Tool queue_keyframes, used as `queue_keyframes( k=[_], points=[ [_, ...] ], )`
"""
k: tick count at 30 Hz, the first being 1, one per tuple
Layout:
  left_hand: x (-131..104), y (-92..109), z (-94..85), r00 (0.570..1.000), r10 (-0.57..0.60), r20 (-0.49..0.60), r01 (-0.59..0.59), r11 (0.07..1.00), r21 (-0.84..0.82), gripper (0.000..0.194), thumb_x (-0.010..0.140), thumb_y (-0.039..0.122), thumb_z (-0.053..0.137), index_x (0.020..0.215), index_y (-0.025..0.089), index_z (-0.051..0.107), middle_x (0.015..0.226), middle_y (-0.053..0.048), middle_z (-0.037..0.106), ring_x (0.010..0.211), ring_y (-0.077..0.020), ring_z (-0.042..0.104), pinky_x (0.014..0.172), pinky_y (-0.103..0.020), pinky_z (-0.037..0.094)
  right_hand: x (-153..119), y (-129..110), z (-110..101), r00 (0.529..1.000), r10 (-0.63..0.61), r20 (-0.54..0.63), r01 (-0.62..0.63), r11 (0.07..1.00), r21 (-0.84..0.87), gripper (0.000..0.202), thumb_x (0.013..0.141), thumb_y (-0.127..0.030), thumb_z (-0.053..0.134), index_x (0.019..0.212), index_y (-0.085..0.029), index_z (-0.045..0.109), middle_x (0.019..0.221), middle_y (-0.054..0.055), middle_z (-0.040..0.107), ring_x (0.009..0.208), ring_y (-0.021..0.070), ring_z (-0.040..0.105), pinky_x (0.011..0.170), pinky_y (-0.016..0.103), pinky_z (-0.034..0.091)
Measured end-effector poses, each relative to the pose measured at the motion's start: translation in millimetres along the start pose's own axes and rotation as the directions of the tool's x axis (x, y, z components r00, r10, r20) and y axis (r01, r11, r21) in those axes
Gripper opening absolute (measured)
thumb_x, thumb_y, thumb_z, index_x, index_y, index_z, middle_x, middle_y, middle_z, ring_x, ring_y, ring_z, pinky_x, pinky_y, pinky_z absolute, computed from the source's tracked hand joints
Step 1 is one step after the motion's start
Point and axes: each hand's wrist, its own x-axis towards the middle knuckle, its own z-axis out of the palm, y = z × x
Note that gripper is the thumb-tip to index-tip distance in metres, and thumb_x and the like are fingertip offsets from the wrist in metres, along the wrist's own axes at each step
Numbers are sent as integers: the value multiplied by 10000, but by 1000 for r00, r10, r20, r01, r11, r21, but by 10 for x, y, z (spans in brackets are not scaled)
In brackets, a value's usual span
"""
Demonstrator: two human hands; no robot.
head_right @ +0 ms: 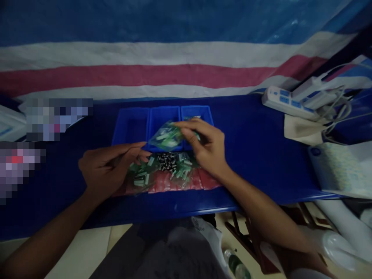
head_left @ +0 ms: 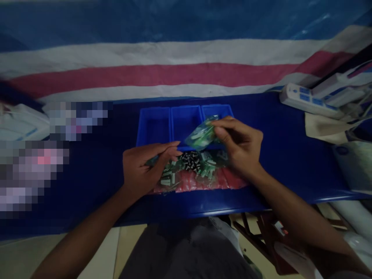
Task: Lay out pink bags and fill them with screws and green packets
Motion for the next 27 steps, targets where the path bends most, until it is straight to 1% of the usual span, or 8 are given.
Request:
queue_keyframes(
  k=[3,5,9,14,16,19,23,27],
  points=[
    [18,10,-39,992,-122,-34,123,992,3,144,985,245,700,1030,306,822,798,62,809,617,-108,750,642,-216,642,159,200,-214,993,18,-120,-32,993,-110,120,965,-316,720,1026,-279,817,842,-2,759,711,159,671,661,302,535],
    [34,15,-61,987,-154,-41,155,988,22,118,982,282,706,988,296,823,781,58,805,616,-113,747,656,-226,651,248,328,-360,995,-10,-100,-10,980,-198,137,973,-314,700,1040,-279,813,830,-1,749,693,165,661,645,310,522],
    [65,5,-89,991,-130,-42,132,990,48,115,972,323,713,952,285,821,763,49,801,598,-127,742,642,-241,657,370,547,-546,987,-111,113,148,898,-414,270,974,-159,585,1008,-289,820,855,24,757,765,208,672,698,358,515],
    [77,-10,-103,989,-142,-31,144,987,72,121,973,315,707,929,277,813,755,48,799,601,-128,743,668,-246,658,476,733,-592,891,-80,447,333,784,-524,424,857,-14,511,1015,-257,820,859,51,762,799,244,621,765,410,503],
    [77,-13,-100,991,-127,-32,128,990,63,115,973,313,709,931,278,810,772,47,803,608,-133,746,696,-264,663,486,736,-587,874,-44,484,363,722,-589,437,837,-12,508,1051,-234,818,912,70,768,835,259,608,800,433,497],
    [77,-22,-88,991,-132,-29,134,989,59,123,980,307,702,934,265,809,792,38,807,628,-136,752,695,-264,654,458,664,-584,889,-68,452,386,641,-663,398,857,-57,532,1083,-228,812,1032,98,784,949,304,618,840,474,499],
    [76,-48,-80,989,-149,-25,150,985,88,128,981,300,699,939,262,813,798,42,805,658,-125,753,706,-245,640,365,561,-612,839,-84,538,444,676,-588,393,831,-75,564,1094,-255,793,1063,75,811,978,317,696,833,490,530],
    [83,-76,-100,985,-166,-47,171,979,113,145,991,331,685,954,269,811,819,43,806,662,-128,745,703,-267,647,264,506,-629,785,-57,616,494,658,-569,351,831,-84,571,1030,-273,790,1034,49,831,896,291,753,941,537,522]
  ],
)
